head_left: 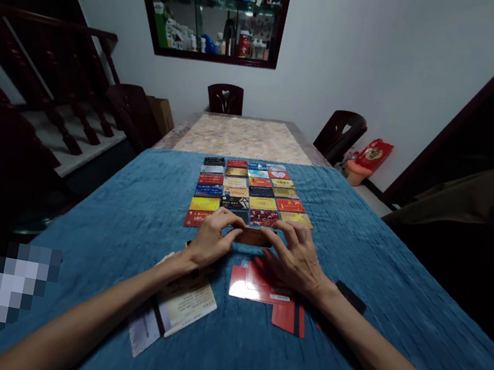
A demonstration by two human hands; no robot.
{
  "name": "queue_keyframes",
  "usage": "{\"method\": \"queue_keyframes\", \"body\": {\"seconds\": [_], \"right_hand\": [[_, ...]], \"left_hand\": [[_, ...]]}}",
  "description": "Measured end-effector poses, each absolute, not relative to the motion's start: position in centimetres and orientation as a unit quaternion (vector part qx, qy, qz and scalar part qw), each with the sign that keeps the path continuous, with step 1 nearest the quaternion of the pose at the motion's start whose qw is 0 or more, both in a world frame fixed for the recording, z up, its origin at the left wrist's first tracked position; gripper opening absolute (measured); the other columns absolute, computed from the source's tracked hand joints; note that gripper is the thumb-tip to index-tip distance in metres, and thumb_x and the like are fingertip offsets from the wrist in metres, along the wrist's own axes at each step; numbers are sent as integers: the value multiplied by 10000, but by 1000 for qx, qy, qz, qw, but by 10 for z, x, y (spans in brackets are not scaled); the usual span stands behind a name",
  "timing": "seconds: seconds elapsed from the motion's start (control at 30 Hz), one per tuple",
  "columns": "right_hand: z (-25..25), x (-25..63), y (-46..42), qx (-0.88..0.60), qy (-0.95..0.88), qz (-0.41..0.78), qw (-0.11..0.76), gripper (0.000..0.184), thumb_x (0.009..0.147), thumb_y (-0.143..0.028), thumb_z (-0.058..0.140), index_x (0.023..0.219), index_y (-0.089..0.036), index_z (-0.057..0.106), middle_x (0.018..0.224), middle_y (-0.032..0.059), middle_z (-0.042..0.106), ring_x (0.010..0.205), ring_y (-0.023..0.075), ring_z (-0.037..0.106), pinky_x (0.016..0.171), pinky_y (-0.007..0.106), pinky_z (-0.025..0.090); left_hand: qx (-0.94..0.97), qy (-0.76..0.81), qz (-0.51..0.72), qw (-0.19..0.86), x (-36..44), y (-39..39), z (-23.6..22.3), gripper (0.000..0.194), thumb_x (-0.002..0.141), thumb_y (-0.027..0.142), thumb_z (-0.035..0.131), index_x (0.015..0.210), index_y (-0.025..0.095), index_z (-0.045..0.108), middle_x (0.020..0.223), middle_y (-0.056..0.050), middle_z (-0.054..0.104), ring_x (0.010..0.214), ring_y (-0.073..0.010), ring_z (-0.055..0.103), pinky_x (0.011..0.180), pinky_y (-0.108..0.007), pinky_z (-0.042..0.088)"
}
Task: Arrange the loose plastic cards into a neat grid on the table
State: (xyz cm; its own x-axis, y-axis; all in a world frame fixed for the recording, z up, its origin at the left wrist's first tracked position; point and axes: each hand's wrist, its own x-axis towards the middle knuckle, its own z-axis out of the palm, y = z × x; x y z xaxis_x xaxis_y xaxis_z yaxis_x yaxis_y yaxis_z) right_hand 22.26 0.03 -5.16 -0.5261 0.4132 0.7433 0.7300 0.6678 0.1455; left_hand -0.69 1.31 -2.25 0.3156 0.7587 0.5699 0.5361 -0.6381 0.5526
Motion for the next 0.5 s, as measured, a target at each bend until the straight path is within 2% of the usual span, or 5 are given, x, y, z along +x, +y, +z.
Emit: {"method": "queue_keyframes", "body": {"seconds": [0.13, 0.3, 0.5], "right_hand": [[-53, 223, 1, -321, -848, -231, 354, 453, 914, -226, 551, 1364, -213, 500, 1173, 130, 571, 1069, 282, 475, 903, 463, 444], [-55, 224, 4, -329, -848, -223, 351, 523, 911, -150, 530, 1419, -257, 468, 1186, 107, 589, 1084, 265, 498, 913, 441, 448], [-52, 225, 5, -322, -840, -256, 356, 533, 922, -152, 535, 1439, -236, 437, 1160, 114, 603, 1071, 260, 511, 923, 444, 465]], "left_hand": [[794, 408, 430, 135, -7, 13, -21, 154, 815, 66, 634, 877, 181, 715, 864, -35, 700, 855, -175, 646, 806, -335, 541], [787, 415, 432, 146, -7, 13, -21, 149, 814, 75, 634, 869, 186, 717, 869, -34, 704, 841, -175, 655, 802, -337, 546], [783, 415, 439, 148, -7, 14, -19, 140, 818, 76, 632, 852, 181, 717, 869, -33, 709, 832, -167, 657, 807, -325, 547]]}}
